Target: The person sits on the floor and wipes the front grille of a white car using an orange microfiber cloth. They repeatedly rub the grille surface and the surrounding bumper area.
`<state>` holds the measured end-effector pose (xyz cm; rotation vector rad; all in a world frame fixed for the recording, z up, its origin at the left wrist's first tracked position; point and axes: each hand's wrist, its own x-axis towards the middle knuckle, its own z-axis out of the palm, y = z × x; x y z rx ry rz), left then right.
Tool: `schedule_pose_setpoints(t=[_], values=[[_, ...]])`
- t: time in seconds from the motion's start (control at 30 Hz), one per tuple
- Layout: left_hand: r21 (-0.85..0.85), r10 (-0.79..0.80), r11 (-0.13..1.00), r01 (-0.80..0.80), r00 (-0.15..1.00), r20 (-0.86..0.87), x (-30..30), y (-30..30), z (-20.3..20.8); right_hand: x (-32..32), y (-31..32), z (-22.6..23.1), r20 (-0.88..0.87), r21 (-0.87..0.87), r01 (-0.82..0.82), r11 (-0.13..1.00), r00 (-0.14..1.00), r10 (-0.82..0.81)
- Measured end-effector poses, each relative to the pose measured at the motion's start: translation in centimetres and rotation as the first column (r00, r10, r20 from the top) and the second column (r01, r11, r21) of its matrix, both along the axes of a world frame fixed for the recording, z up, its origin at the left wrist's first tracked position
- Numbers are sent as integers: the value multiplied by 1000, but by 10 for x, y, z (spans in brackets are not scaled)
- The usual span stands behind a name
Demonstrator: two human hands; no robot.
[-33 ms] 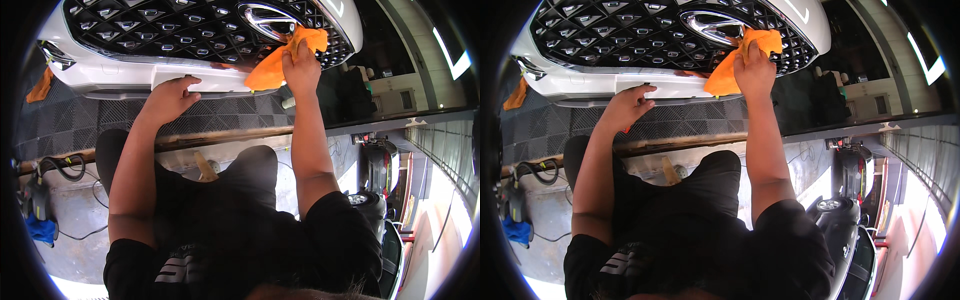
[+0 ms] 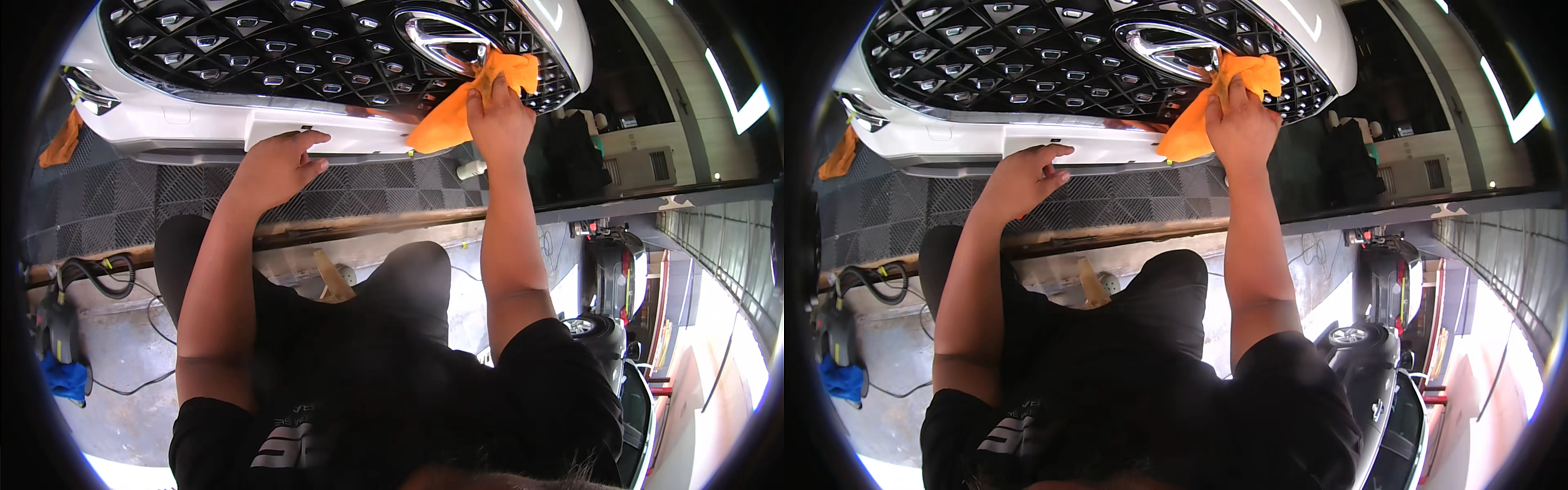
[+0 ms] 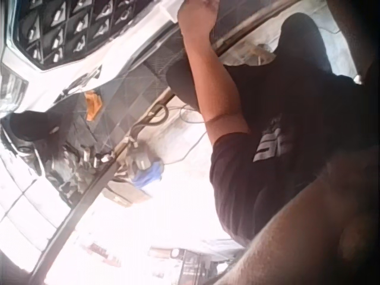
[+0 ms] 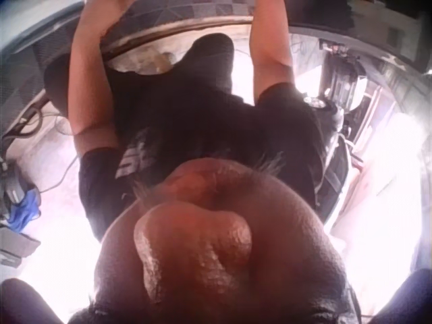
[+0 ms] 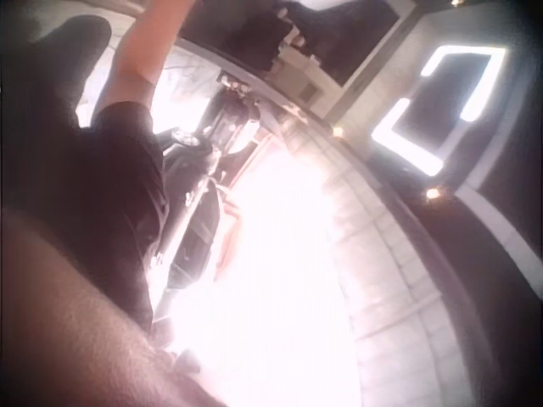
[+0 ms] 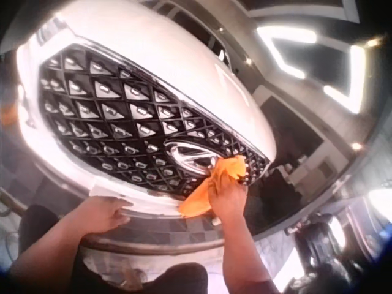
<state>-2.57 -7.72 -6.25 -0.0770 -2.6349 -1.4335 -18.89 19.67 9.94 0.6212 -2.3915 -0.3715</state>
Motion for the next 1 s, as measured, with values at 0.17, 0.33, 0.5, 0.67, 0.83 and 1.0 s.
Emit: schedule_pose_setpoints(t=[0.17,0.33,0.5,0.67,0.83,1.0], values=[[-40,-14,999,14,1000,-3,2,-2,-3,18,-21,-1,164,-169,256,952,960,-229],[-187,-15,982,22,999,36,3,-11,-24,18,-60,6,242,-370,274,888,951,-192],[-112,-20,993,23,1000,21,11,-26,-22,9,-52,2,193,-981,127,146,657,728],[-42,-62,997,66,995,80,9,-23,13,11,-26,0,236,-398,89,913,972,8],[-158,-64,984,80,992,106,4,-8,-6,14,-28,11,158,-106,257,961,958,-239],[-201,-91,972,124,982,165,4,-7,-32,19,-39,13,247,-378,174,909,966,-82]])
